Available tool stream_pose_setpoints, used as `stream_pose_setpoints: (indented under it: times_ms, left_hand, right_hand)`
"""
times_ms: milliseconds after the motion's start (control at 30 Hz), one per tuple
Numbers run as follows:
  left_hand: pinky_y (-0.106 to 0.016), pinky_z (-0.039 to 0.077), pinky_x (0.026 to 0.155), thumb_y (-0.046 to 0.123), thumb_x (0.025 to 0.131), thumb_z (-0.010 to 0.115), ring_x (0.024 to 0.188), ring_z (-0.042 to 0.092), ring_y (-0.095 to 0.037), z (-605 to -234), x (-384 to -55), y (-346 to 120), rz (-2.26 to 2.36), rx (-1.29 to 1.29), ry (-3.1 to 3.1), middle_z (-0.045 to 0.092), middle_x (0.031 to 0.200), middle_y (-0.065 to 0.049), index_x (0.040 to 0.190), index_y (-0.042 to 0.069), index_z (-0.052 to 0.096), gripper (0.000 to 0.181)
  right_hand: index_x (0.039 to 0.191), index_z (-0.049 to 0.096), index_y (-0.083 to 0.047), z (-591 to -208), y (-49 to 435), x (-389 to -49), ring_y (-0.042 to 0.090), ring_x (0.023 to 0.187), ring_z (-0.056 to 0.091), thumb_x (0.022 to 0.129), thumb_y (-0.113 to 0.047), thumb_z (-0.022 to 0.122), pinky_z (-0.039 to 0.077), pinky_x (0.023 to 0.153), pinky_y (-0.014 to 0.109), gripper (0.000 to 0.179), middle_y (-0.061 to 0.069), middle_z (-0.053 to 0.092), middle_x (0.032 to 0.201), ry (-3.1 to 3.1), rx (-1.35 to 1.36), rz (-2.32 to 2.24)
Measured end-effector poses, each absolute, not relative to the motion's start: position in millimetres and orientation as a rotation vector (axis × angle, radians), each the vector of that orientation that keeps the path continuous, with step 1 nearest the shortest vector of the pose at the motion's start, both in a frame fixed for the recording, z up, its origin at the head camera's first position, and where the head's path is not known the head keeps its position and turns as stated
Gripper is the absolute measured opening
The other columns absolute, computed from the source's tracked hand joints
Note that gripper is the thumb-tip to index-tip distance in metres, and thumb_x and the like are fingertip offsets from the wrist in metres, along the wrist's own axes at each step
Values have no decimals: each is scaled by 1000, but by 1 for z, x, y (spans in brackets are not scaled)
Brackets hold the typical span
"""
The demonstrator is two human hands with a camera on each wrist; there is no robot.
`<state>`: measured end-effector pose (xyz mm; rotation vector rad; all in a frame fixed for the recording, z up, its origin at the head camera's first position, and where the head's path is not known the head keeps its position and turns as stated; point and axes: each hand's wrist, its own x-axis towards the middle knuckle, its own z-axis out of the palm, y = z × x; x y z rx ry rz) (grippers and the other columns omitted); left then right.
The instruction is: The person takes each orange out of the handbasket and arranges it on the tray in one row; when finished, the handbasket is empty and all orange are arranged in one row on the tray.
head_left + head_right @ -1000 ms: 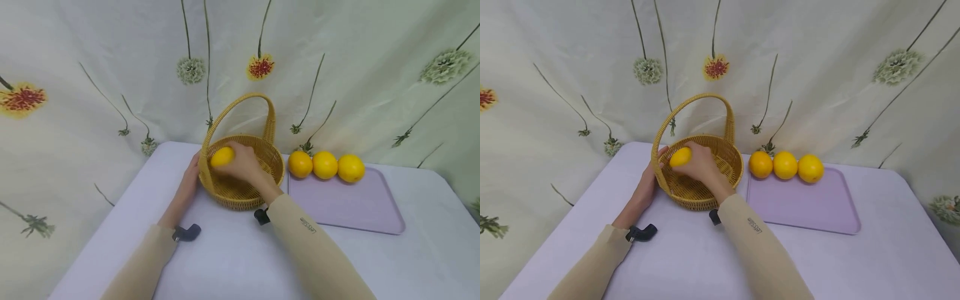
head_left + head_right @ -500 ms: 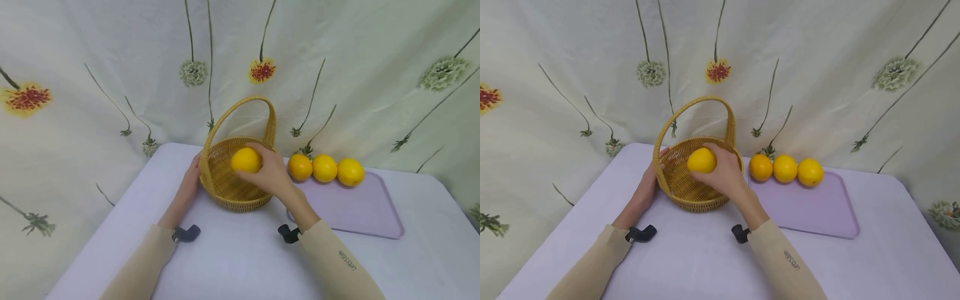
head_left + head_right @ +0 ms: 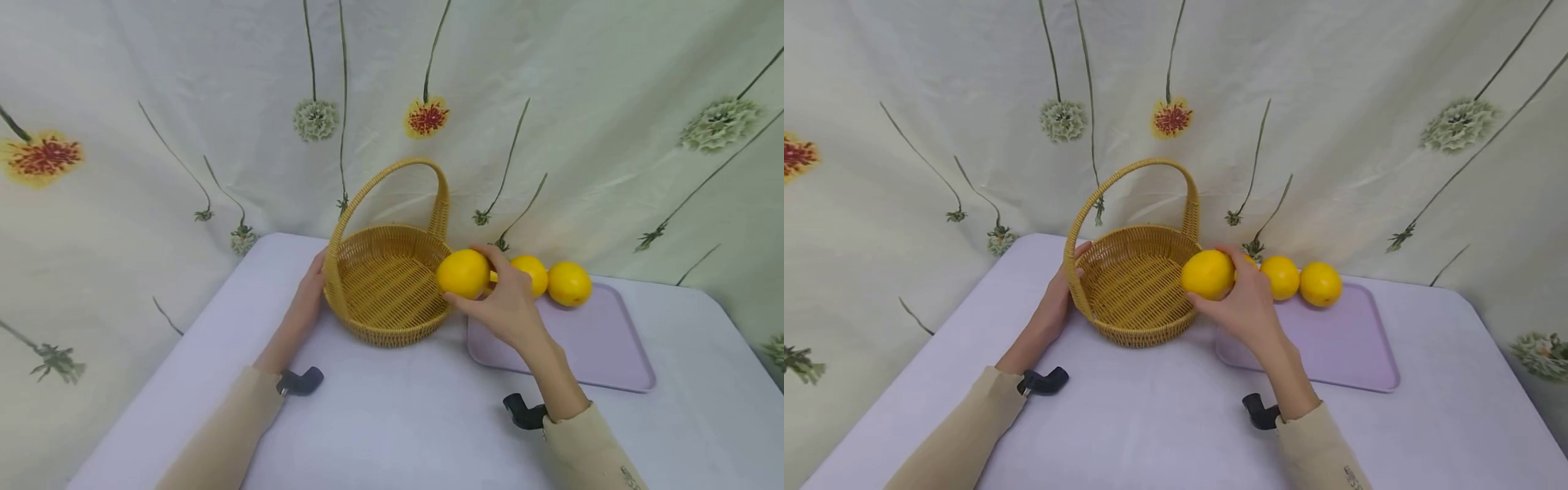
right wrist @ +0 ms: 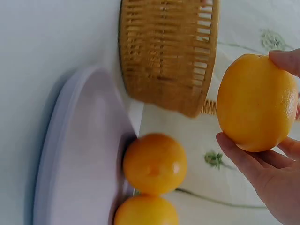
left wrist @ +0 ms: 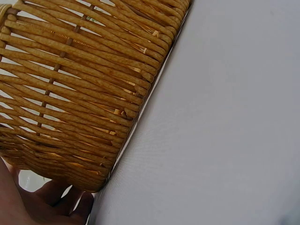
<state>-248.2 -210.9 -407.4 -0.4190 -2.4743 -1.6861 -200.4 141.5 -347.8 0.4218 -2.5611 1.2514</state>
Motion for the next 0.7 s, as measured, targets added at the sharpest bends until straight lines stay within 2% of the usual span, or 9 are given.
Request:
stream_pose_setpoints:
  times_ms: [67,300,500,700]
  left_hand:
    - [-51,14,134,25,115,31,163,19,-25,-409,-249,-212,-1692,-424,-2466,25,175,-3,168,17,27,54]
    - [-51,13,134,25,115,31,163,19,-24,-409,-247,-213,-1695,-435,-2455,25,175,-2,168,18,27,53]
    - [-49,14,134,28,116,31,163,20,-21,-408,-247,-212,-1684,-438,-2468,26,175,1,168,20,27,53]
    - [-50,14,134,28,116,30,163,20,-22,-408,-246,-212,-1675,-435,-2466,26,175,0,168,20,28,53]
  right_hand:
    - [149,52,-13,-350,152,-200,34,122,59,80,-28,92,60,98,54,81,13,60,147,-2545,399,1241]
    - [151,50,-13,-354,175,-204,38,123,62,82,-30,92,58,101,58,82,15,57,150,-2531,339,1234]
    - [152,48,-10,-353,192,-205,42,131,55,87,-33,88,52,108,62,80,16,55,151,-2533,217,1301]
    - [151,50,-7,-350,218,-208,43,130,59,86,-32,88,53,106,64,80,19,59,147,-2481,101,1262]
